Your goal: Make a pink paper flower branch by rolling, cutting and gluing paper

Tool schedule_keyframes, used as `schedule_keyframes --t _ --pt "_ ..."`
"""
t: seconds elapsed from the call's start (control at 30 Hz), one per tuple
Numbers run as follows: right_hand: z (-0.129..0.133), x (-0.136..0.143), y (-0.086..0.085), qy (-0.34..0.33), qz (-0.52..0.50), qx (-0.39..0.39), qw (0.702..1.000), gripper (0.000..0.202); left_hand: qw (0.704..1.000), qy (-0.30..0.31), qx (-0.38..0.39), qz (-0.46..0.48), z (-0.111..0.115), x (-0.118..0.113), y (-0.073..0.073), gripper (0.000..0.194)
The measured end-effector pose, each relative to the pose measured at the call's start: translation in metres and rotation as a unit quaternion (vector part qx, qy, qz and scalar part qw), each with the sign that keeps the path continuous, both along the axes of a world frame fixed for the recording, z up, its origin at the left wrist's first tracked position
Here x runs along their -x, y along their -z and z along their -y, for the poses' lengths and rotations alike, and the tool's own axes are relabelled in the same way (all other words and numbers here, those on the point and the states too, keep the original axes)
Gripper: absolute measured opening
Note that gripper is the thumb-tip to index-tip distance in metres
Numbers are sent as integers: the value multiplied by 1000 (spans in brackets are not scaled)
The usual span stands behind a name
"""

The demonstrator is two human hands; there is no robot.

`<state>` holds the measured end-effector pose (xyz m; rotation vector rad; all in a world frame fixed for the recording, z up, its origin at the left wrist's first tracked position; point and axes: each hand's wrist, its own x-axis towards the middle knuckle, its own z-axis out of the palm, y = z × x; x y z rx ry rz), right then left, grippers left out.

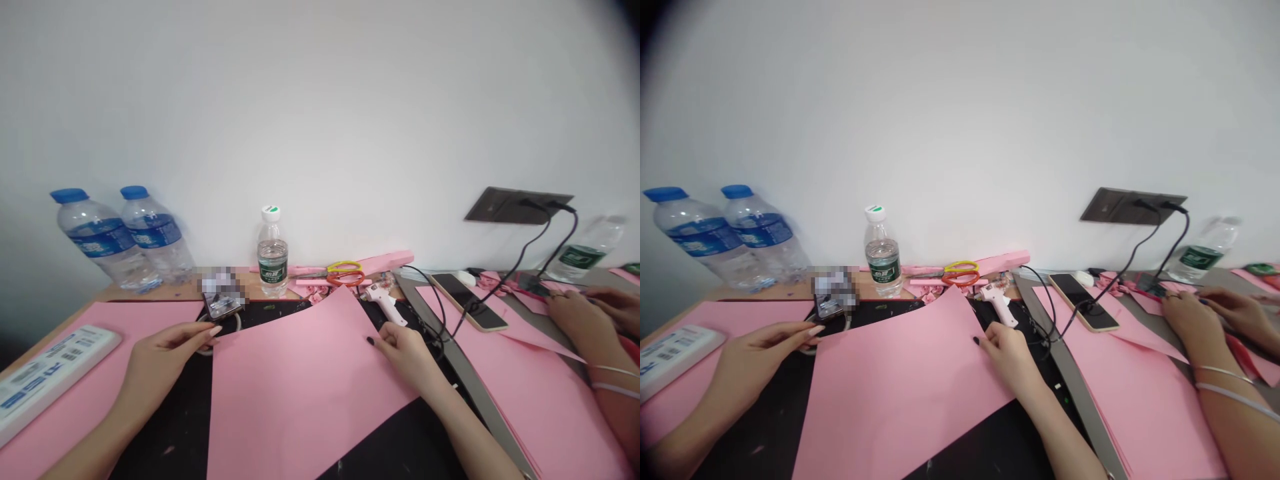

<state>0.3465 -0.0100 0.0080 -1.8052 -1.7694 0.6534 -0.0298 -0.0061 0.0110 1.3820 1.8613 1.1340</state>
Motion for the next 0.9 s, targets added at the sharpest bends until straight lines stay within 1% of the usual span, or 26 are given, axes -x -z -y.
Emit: schedule_keyframes --t 0.1,0.17,0.3,0.37,0.43,0.53,0.63,0.67,0.73,0.83,0.9 --pt "0 1 -1 -5 -17 3 1000 27 1000 5 -15 -22 1 2 1 29" --pt "1 1 -4 -10 -38 11 999 29 999 20 -28 -33 2 4 3 29" --pt "3 -2 -12 -26 -96 44 994 36 997 46 -46 -28 2 8 9 36" --pt "3 -5 -15 -35 -120 59 990 41 997 53 -46 -23 2 8 9 41" --pt "3 -7 -17 -38 -143 74 986 46 997 56 -47 -18 2 7 8 42" --pt "3 -9 -15 -37 -198 109 973 52 998 44 -49 -4 1 2 5 30" --pt "3 -8 -10 -55 -239 144 959 52 998 31 -45 7 0 -1 5 29" --pt "3 -6 -8 -62 -232 150 959 50 999 32 -43 8 0 -1 6 26" --pt "3 -2 -5 -70 -185 145 969 48 999 38 -38 8 -1 -1 6 24" --pt "3 3 -1 -73 -96 102 987 47 998 47 -32 6 -1 -1 7 26" --pt "4 4 1 -81 -50 80 992 44 998 51 -30 5 0 -1 8 28"
